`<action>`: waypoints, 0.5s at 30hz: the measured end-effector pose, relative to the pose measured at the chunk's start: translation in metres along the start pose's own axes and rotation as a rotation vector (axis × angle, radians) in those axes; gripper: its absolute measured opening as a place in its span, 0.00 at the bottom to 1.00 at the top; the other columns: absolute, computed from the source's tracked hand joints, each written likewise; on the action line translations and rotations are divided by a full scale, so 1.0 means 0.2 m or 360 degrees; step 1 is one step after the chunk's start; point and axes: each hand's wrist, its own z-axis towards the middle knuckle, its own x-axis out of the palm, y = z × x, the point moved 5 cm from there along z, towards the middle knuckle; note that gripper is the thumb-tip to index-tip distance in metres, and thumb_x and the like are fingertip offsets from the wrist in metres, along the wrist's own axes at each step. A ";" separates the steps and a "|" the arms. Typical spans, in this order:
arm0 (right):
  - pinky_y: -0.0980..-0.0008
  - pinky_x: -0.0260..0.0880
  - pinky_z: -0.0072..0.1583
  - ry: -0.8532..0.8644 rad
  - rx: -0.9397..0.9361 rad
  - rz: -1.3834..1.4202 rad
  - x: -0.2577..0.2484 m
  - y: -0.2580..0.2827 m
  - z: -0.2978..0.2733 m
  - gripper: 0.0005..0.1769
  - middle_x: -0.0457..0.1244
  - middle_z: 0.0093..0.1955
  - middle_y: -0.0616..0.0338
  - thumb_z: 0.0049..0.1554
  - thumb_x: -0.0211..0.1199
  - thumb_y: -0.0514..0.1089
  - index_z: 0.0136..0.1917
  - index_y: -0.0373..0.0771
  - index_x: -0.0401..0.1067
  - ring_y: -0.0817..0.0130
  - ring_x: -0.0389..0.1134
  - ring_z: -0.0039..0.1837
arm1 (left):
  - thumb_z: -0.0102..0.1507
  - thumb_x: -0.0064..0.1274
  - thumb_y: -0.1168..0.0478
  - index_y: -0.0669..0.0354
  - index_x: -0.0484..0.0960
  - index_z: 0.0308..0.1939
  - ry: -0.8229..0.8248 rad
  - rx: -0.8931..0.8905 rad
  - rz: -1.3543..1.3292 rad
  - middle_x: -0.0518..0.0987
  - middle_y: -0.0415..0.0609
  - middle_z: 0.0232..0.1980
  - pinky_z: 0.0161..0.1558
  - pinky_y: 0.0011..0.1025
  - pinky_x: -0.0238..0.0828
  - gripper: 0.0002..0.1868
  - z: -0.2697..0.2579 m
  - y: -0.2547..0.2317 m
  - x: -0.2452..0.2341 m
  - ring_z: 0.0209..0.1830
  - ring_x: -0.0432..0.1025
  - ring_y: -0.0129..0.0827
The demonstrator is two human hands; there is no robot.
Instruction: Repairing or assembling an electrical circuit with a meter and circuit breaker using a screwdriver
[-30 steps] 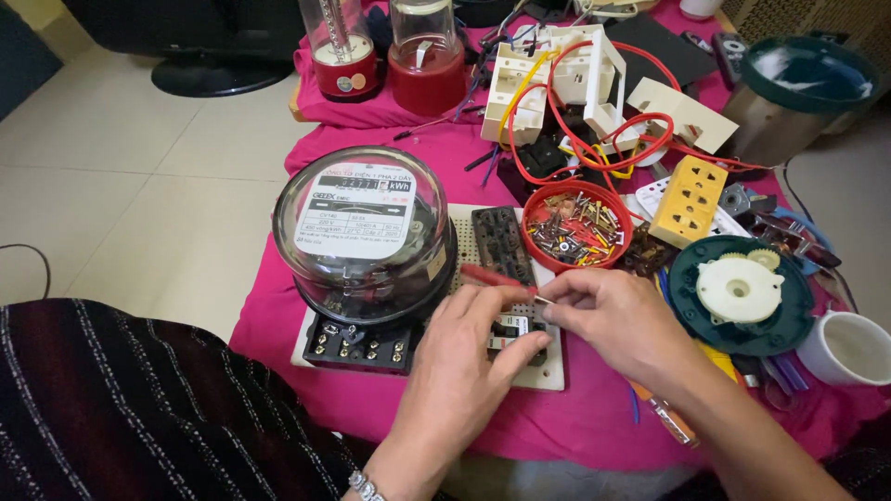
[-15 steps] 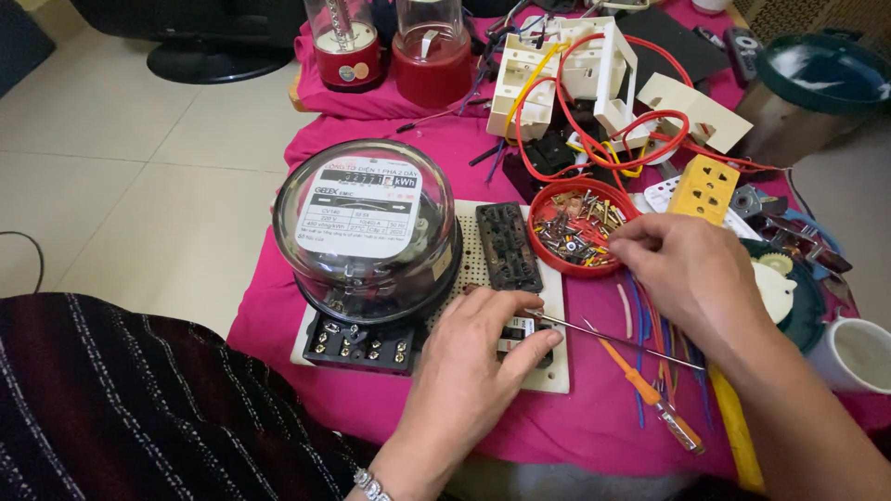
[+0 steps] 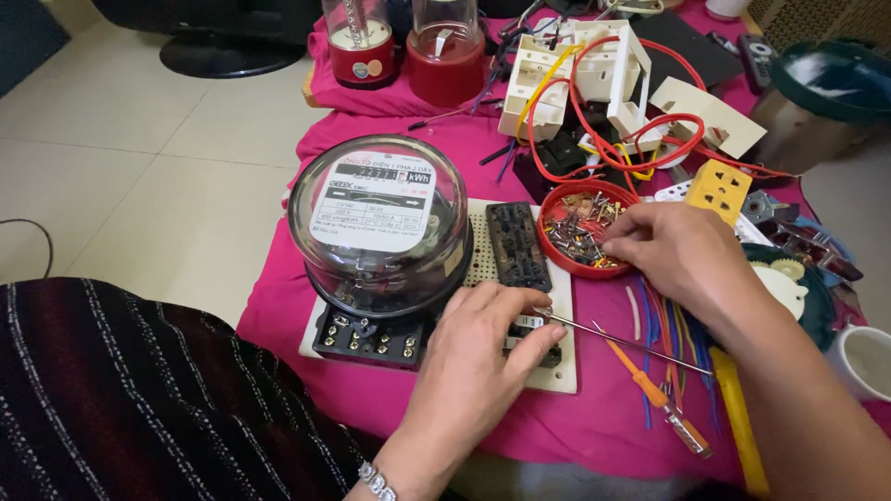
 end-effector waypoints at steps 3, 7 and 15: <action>0.65 0.65 0.41 -0.0070 0.0050 0.0054 -0.03 -0.01 -0.04 0.10 0.70 0.36 0.55 0.58 0.67 0.47 0.49 0.45 0.84 0.64 0.66 0.35 | 0.62 0.57 0.52 0.56 0.85 0.46 -0.0017 0.0029 -0.0002 0.82 0.43 0.42 0.47 0.33 0.72 0.15 0.00 -0.01 0.00 0.43 0.75 0.38; 0.68 0.62 0.38 -0.0048 0.0033 0.0258 -0.02 -0.08 -0.04 0.11 0.70 0.36 0.55 0.58 0.68 0.47 0.52 0.41 0.84 0.66 0.63 0.33 | 0.62 0.57 0.52 0.56 0.85 0.45 0.0008 0.0019 0.0009 0.82 0.44 0.41 0.47 0.34 0.72 0.14 0.01 0.00 0.01 0.44 0.75 0.38; 0.74 0.58 0.35 0.0019 -0.0046 0.0881 -0.04 0.02 -0.13 0.12 0.68 0.38 0.54 0.61 0.63 0.39 0.55 0.34 0.82 0.72 0.60 0.34 | 0.61 0.57 0.54 0.56 0.86 0.44 -0.0030 0.0021 0.0006 0.83 0.44 0.39 0.47 0.34 0.72 0.13 0.01 -0.01 0.00 0.43 0.74 0.38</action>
